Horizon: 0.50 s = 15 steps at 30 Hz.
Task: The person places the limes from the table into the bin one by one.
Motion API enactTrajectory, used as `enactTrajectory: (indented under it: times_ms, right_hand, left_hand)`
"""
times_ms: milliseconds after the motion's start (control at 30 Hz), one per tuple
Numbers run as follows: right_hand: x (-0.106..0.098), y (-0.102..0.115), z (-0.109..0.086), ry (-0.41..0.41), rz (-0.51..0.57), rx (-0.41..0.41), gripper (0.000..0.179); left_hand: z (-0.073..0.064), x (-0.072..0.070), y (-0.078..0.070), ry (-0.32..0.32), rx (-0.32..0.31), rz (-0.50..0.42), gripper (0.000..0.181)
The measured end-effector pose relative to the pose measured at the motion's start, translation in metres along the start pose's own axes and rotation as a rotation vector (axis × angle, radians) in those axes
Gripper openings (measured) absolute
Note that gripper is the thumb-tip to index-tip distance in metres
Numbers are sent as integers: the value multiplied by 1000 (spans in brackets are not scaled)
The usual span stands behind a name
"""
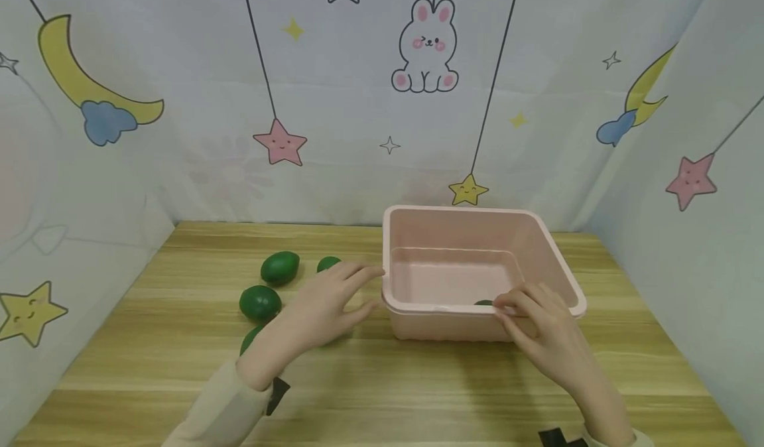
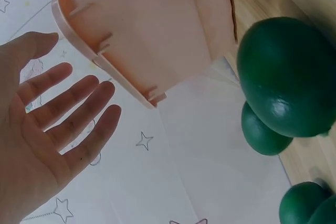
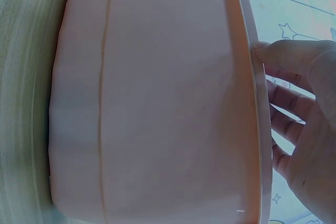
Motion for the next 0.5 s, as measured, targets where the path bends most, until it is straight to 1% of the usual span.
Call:
enactTrajectory:
  times_ms: [200, 367, 500]
  right_hand:
    - [0, 0, 0, -3, 4, -4, 8]
    - [0, 0, 0, -3, 12, -6, 8]
    - [0, 0, 0, -2, 11, -4, 8]
  left_hand:
    - [-11, 3, 10, -17, -23, 22, 42]
    - [-22, 9, 17, -7, -64, 59, 43]
    - [-29, 15, 22, 23, -102, 90, 44]
Point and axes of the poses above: each hand's wrist, its own z-axis towards the middle knuckle, its own x-axis out of the palm, y = z × x, the point moved 3 cm from there along z, towards the middle knuckle, and after that the axes turned 5 degrees about z, right-handed, at the moved point
